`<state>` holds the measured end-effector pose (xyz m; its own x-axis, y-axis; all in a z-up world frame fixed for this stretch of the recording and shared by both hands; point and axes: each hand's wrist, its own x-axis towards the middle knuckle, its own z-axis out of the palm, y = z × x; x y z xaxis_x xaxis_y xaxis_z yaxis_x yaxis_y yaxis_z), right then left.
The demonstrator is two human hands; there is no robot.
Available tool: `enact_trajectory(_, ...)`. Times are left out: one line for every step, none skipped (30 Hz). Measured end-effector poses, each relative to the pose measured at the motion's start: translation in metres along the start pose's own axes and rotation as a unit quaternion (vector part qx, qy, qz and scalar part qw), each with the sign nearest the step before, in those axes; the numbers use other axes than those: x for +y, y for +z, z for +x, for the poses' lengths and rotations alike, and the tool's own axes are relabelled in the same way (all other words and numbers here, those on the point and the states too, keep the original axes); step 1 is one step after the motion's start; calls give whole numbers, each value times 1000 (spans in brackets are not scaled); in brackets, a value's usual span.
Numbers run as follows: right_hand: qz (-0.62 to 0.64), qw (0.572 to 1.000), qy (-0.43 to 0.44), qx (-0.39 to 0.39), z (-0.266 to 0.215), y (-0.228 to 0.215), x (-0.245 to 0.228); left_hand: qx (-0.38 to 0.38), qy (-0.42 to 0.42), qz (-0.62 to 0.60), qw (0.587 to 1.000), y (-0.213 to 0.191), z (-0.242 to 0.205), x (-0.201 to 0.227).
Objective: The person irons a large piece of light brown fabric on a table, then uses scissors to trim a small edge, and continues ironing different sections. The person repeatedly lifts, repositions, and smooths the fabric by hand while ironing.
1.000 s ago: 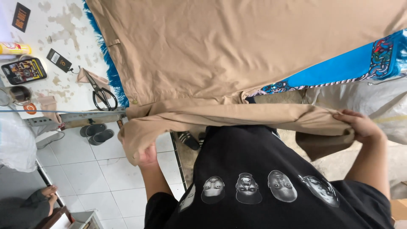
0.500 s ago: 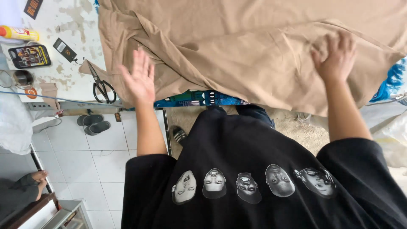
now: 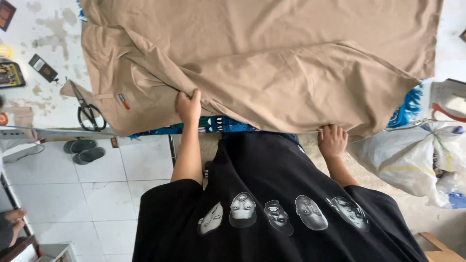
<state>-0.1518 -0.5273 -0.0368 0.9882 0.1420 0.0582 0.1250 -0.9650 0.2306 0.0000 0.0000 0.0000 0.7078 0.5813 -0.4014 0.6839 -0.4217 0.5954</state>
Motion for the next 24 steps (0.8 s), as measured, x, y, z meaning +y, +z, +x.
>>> enact_trajectory(-3,1000,3,2,0,2,8,-2,3,-2,1000,0,-6,7)
enact_trajectory(41,998,-32,18,0,4,17,18,-31,-68,997,-1,-12,15)
enact_trajectory(86,993,-66,40,8,8,23,40,-61,-134,988,-2,-11,27)
enact_trajectory(83,994,-62,47,11,0,33,39,-54,-138,988,-3,-8,31)
enact_trajectory(152,987,-31,42,9,-12,44,59,-80,-199,975,-4,-11,32)
enact_trajectory(220,975,0,36,7,-23,55,79,-106,-260,957,-5,-13,31)
enact_trajectory(218,975,3,39,8,-36,70,77,-103,-262,957,-2,-10,28)
enact_trajectory(191,978,79,-26,9,-49,85,92,-123,-304,940,1,-7,25)
enact_trajectory(164,969,158,-94,5,-65,96,105,-144,-341,923,0,-4,19)
enact_trajectory(164,968,162,-95,37,-91,112,102,-141,-339,924,-11,-16,60)
enact_trajectory(233,950,124,-166,68,-118,127,130,-152,-373,906,-23,-30,98)
enact_trajectory(301,920,84,-235,98,-146,141,158,-162,-406,886,-37,-44,135)
enact_trajectory(302,920,85,-234,139,-163,150,158,-160,-406,886,-32,-33,146)
enact_trajectory(239,912,112,-313,180,-181,158,155,-143,-434,876,-29,-23,157)
enact_trajectory(174,894,140,-387,220,-200,166,153,-126,-461,865,-26,-12,168)
enact_trajectory(175,894,141,-387,252,-172,181,153,-125,-461,865,-20,8,184)
enact_trajectory(139,963,85,-216,285,-145,198,154,-106,-476,859,-12,28,200)
enact_trajectory(96,994,28,-35,319,-117,214,155,-88,-492,852,-5,48,216)
enact_trajectory(96,994,25,-35,352,-114,215,157,-89,-493,851,4,74,222)
enact_trajectory(41,997,33,52,386,-109,217,76,-52,-463,882,12,101,229)
enact_trajectory(-12,989,45,137,416,-103,215,-9,-12,-426,905,21,130,236)
enact_trajectory(-12,990,47,136,416,-94,207,-10,-12,-425,905,34,131,224)
enact_trajectory(46,987,53,146,412,-84,201,20,98,-327,940,49,130,213)
enact_trajectory(104,981,60,156,408,-74,194,49,207,-223,951,65,129,201)
